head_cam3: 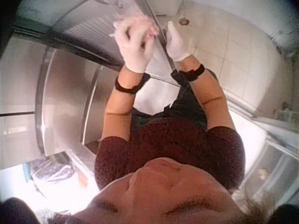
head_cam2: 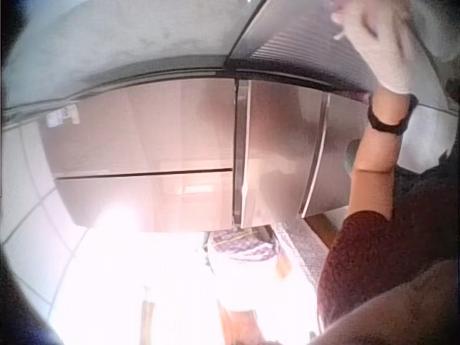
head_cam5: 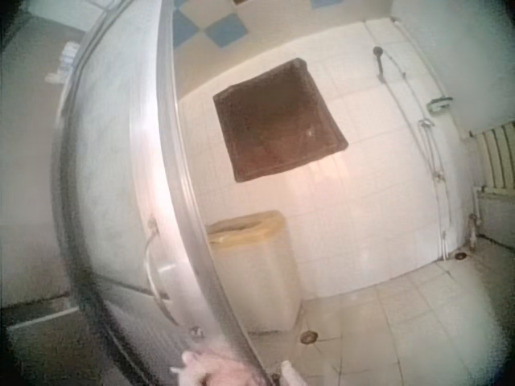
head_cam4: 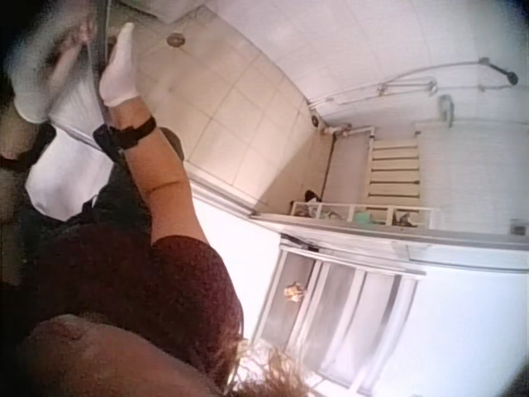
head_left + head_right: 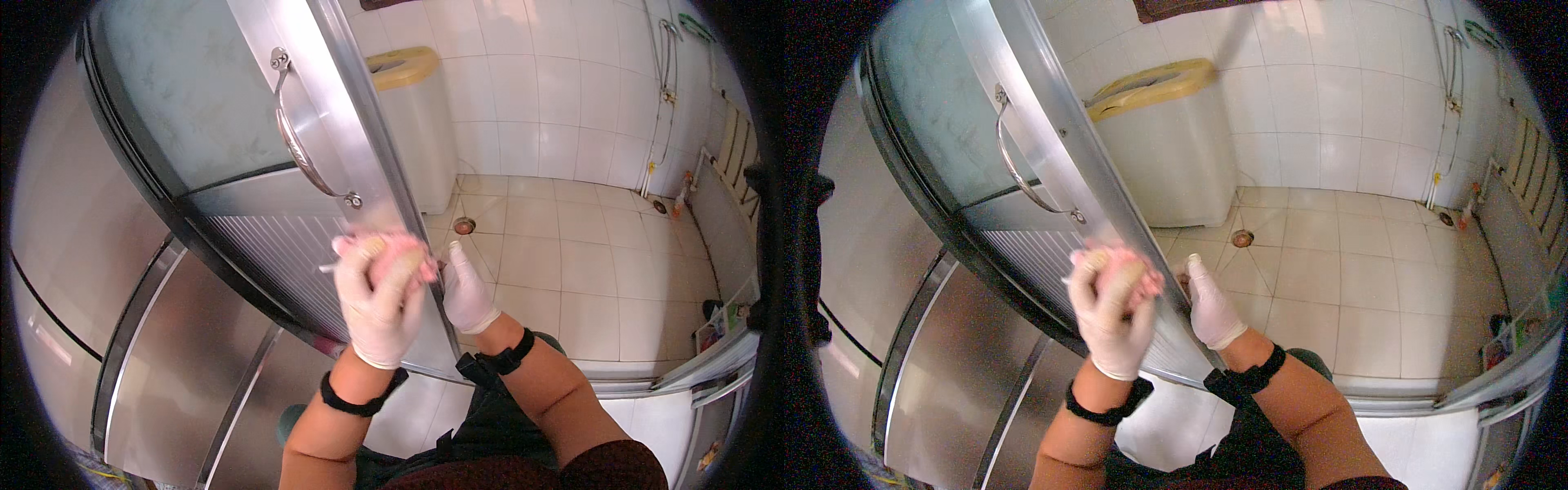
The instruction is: The person wipes the exterior of a stainless steel refrigerator with a pink cloth, covering the front doors and side panels. They then move to a nearby washing machine and wipe its top surface.
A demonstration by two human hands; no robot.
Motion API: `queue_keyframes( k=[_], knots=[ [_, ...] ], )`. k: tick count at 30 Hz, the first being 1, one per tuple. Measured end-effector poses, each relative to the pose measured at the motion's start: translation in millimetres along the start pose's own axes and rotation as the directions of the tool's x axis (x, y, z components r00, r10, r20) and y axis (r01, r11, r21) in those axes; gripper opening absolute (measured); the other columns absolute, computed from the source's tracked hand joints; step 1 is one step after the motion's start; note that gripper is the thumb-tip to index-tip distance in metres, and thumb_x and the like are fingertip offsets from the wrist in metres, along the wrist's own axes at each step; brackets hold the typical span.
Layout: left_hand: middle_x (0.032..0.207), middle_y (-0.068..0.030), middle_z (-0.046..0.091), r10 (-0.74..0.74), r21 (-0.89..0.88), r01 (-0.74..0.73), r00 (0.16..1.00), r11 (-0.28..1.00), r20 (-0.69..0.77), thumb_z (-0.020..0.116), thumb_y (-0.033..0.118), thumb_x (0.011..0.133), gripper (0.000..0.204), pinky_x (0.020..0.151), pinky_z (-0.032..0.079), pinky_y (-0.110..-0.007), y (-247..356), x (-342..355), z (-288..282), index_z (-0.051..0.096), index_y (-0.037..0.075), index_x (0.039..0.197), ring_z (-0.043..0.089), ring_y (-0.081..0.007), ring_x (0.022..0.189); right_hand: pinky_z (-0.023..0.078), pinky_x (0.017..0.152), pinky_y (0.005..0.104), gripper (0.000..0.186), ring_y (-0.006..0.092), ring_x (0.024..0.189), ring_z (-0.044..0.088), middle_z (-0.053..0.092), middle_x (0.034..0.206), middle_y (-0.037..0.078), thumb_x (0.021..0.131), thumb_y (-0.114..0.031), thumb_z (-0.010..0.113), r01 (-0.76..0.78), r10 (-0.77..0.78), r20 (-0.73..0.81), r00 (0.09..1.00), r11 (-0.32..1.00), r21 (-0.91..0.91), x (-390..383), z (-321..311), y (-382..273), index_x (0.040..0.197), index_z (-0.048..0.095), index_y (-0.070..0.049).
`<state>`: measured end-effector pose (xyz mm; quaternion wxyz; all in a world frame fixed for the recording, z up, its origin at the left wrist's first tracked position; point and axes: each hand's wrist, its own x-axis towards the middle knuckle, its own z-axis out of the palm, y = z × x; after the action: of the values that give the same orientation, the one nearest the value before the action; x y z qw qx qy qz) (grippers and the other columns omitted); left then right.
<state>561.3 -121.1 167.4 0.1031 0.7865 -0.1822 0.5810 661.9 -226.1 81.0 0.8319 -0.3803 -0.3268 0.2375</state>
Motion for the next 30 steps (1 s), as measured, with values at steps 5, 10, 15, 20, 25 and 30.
queue_keyframes(
  k=[5, 10, 15, 20, 25, 30],
  knots=[
    [0.097, -0.0028, 0.065, -0.129, -0.234, 0.187, 0.962, 0.954, 0.242, 0.075, -0.004, 0.066, 0.029, 0.086, 0.047, -0.041, 9.2, -95.0, 16.7, 0.072, 0.015, 0.088, 0.062, -0.0257, 0.095, 0.048, 0.099, 0.0349, 0.074, 0.0209, 0.101, 0.065, 0.070, 0.116, 0.016, 0.111, -0.056, 0.020, -0.101, 0.065, 0.101, 0.993, 0.909, 0.404, -7.5, 11.5, -5.7, 0.126, 0.062, 0.004],
    [0.088, -0.0065, 0.064, -0.087, -0.256, 0.204, 0.910, 0.945, 0.406, 0.071, 0.001, 0.080, 0.017, 0.072, 0.053, -0.039, 4.1, -176.8, 27.4, 0.073, 0.009, 0.095, 0.065, -0.0266, 0.079, 0.044, 0.106, 0.0394, 0.067, 0.0253, 0.117, 0.059, 0.063, 0.130, 0.016, 0.110, -0.053, 0.032, 0.105, -0.111, -0.118, 0.987, 0.993, -0.052, -0.8, 5.7, 4.6, 0.138, 0.053, 0.004],
    [0.098, -0.0073, 0.065, -0.511, -0.409, 0.722, 0.688, 0.559, 0.515, 0.065, -0.014, 0.077, 0.041, 0.085, 0.056, -0.040, -2.0, -189.1, 0.0, 0.069, 0.011, 0.109, 0.067, -0.0264, 0.089, 0.036, 0.115, 0.0409, 0.065, 0.0269, 0.133, 0.050, 0.056, 0.144, 0.016, 0.109, -0.050, 0.036, 0.052, -0.037, -0.121, 0.992, 0.991, 0.121, -3.6, -1.5, 8.0, 0.145, 0.049, 0.003],
    [0.145, -0.0161, 0.053, -0.900, -0.513, 0.772, 0.436, 0.375, -0.001, 0.059, 0.000, 0.096, 0.061, 0.111, 0.045, -0.037, -61.6, -105.4, -45.6, 0.037, -0.001, 0.152, 0.055, -0.0228, 0.130, 0.040, 0.109, 0.0376, 0.063, 0.0256, 0.123, 0.056, 0.061, 0.135, 0.013, 0.109, -0.052, 0.039, 0.118, -0.108, -0.119, 0.987, 0.990, 0.082, -6.5, 10.2, -2.2, 0.138, 0.054, 0.003],
    [0.153, -0.0231, 0.041, -0.608, -0.286, 0.549, 0.772, 0.786, -0.188, 0.055, 0.005, 0.096, 0.059, 0.116, 0.036, -0.045, -75.1, -42.7, -19.2, 0.040, 0.003, 0.153, 0.047, -0.0335, 0.136, 0.038, 0.113, 0.0413, 0.058, 0.0268, 0.129, 0.053, 0.058, 0.140, 0.012, 0.110, -0.044, 0.036, 0.113, -0.140, -0.165, 0.976, 0.980, -0.162, -9.8, 13.3, -6.1, 0.142, 0.051, 0.002],
    [0.153, -0.0305, 0.033, -0.241, 0.143, 0.269, 0.953, 0.953, -0.186, 0.064, 0.004, 0.086, 0.057, 0.117, 0.026, -0.059, -62.1, -115.9, 43.5, 0.051, 0.001, 0.141, 0.037, -0.0529, 0.137, 0.043, 0.110, 0.0446, 0.046, 0.0275, 0.128, 0.055, 0.058, 0.139, 0.010, 0.111, -0.032, 0.038, 0.154, -0.153, -0.230, 0.961, 0.988, -0.015, -11.0, 5.6, 4.2, 0.143, 0.051, -0.002]
  ],
)
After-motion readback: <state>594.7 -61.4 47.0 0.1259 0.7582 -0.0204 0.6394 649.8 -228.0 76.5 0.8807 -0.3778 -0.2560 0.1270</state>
